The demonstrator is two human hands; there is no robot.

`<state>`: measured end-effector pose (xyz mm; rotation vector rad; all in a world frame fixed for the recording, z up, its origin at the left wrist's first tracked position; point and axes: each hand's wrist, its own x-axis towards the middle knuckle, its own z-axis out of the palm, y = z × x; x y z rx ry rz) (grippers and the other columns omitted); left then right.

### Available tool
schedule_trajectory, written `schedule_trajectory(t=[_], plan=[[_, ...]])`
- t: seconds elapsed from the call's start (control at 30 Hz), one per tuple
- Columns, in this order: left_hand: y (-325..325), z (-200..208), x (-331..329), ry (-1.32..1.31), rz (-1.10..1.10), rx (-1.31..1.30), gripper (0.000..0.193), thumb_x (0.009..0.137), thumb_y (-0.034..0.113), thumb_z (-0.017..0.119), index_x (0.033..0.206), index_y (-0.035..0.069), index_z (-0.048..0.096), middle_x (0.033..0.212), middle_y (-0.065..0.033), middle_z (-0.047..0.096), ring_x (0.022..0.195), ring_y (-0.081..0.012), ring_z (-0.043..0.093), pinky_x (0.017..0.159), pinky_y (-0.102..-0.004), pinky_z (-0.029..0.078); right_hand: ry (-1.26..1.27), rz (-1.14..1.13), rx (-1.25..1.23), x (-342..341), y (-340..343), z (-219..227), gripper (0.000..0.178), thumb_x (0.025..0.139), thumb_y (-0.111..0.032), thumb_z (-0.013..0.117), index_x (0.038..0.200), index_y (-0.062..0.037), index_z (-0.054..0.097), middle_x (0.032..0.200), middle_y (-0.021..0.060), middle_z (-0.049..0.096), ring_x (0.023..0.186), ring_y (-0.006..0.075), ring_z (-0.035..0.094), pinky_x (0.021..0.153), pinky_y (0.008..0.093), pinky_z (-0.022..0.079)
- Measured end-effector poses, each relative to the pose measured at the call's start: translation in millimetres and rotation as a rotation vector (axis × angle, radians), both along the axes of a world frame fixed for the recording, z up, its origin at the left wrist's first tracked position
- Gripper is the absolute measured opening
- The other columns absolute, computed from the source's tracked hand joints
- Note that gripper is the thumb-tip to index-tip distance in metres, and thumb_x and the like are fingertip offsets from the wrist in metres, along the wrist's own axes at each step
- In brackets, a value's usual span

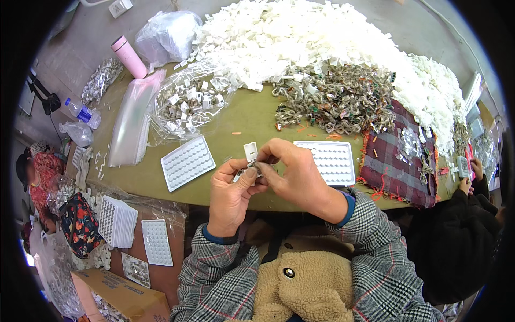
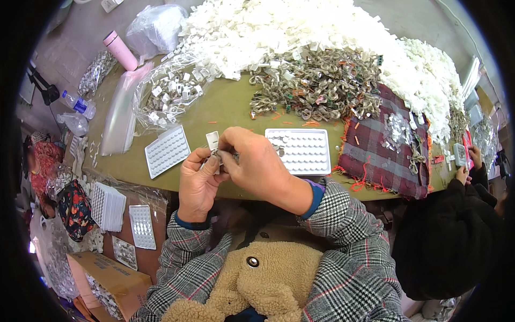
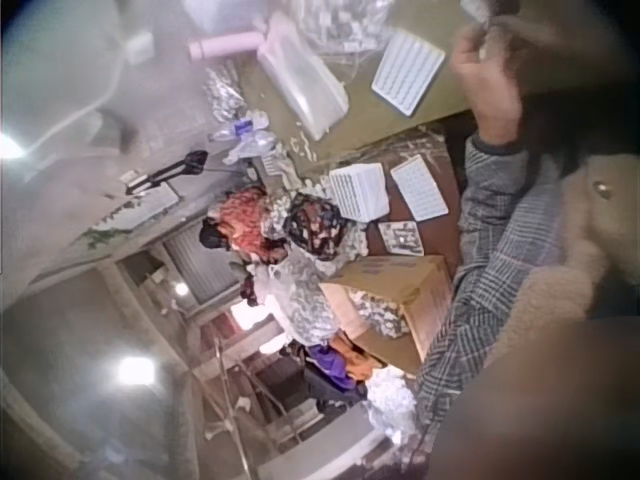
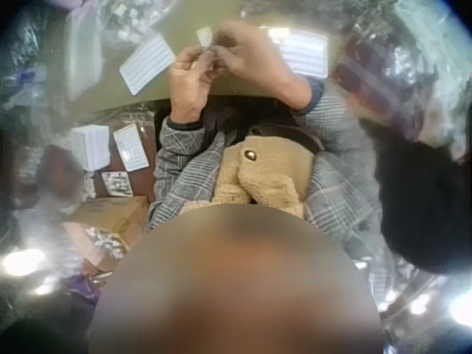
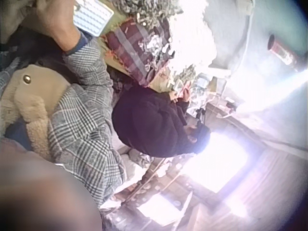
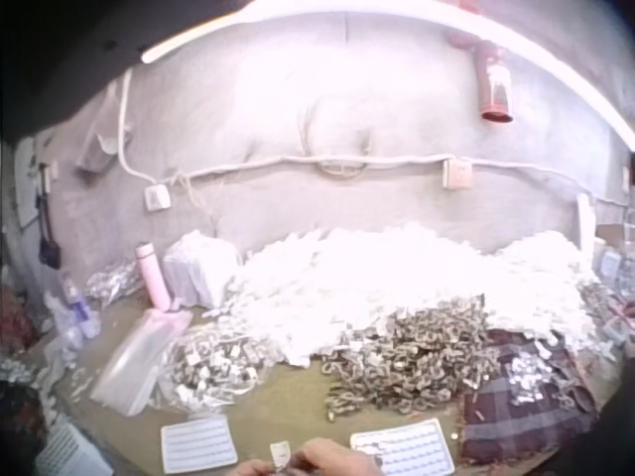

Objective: The person repeatedly picks small white plastic housings and metal contacts from a tray, inserts the contacts into the housings, and places the assembled units back on the table. The process is continuous and repetitive, with the person handling each component individually.

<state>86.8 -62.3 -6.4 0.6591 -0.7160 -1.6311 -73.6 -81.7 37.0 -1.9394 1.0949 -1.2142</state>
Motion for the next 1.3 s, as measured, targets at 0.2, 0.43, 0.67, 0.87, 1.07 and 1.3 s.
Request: schedule_trajectory(t=[0.2,0.43,0.67,0.87,1.07,1.3], plan=[[6.6,-5.3,-10.4,0.002,0.016,-0.019,0.016,0.094,0.005,0.063,0.108,-0.002,0.062,0.098,-0.0109,0.069,0.081,-0.0170,0.069,0.071,-0.0301,0.061,0.038,0.014,-0.121,-3.5,24.3,-11.8,0.010,0.081,0.003,0.058,0.090,0.0042,0.055,0.091,0.0204,0.053,0.085,0.0383,0.055,0.071,0.0428,0.048],[9.0,-6.4,-12.6,0.038,0.067,0.051,0.015,0.096,0.007,0.061,0.109,-0.001,0.058,0.097,-0.0114,0.068,0.086,-0.0199,0.070,0.072,-0.0290,0.061,0.032,-0.188,-0.147,-57.5,13.9,-3.8,0.025,0.083,0.009,0.064,0.106,0.0019,0.064,0.092,0.0153,0.065,0.087,0.0238,0.066,0.076,0.0332,0.052],[-6.1,-2.6,-11.0,0.139,0.031,0.102,0.016,0.097,0.009,0.061,0.109,-0.001,0.058,0.103,-0.0147,0.068,0.088,-0.0205,0.069,0.075,-0.0290,0.062,0.486,-0.180,-0.017,-97.6,-20.6,-25.5,0.022,0.083,0.004,0.060,0.104,0.0017,0.069,0.090,0.0166,0.060,0.082,0.0334,0.062,0.074,0.0382,0.049],[-5.7,-7.6,-15.1,0.198,-0.038,0.131,0.015,0.097,0.009,0.060,0.109,-0.001,0.059,0.105,-0.0171,0.067,0.088,-0.0213,0.069,0.075,-0.0297,0.062,0.551,-0.163,-0.179,-102.5,-15.6,-43.8,0.026,0.081,0.006,0.060,0.106,0.0013,0.066,0.093,0.0181,0.058,0.084,0.0361,0.061,0.073,0.0410,0.050],[-8.3,-12.0,-17.5,0.226,-0.082,0.156,0.016,0.097,0.009,0.059,0.110,-0.001,0.059,0.106,-0.0179,0.066,0.090,-0.0208,0.069,0.076,-0.0301,0.062,0.575,-0.171,-0.106,-105.0,-17.0,-33.7,0.024,0.082,0.006,0.060,0.105,0.0030,0.065,0.094,0.0168,0.059,0.082,0.0355,0.062,0.071,0.0393,0.051],[-10.9,-13.3,-20.1,0.244,-0.117,0.188,0.018,0.098,0.008,0.057,0.113,-0.002,0.058,0.108,-0.0179,0.065,0.091,-0.0198,0.068,0.078,-0.0305,0.062,0.598,-0.024,-0.157,-99.0,-24.8,-26.6,0.028,0.078,0.009,0.058,0.104,0.0014,0.066,0.098,0.0155,0.059,0.086,0.0341,0.063,0.075,0.0383,0.052]])
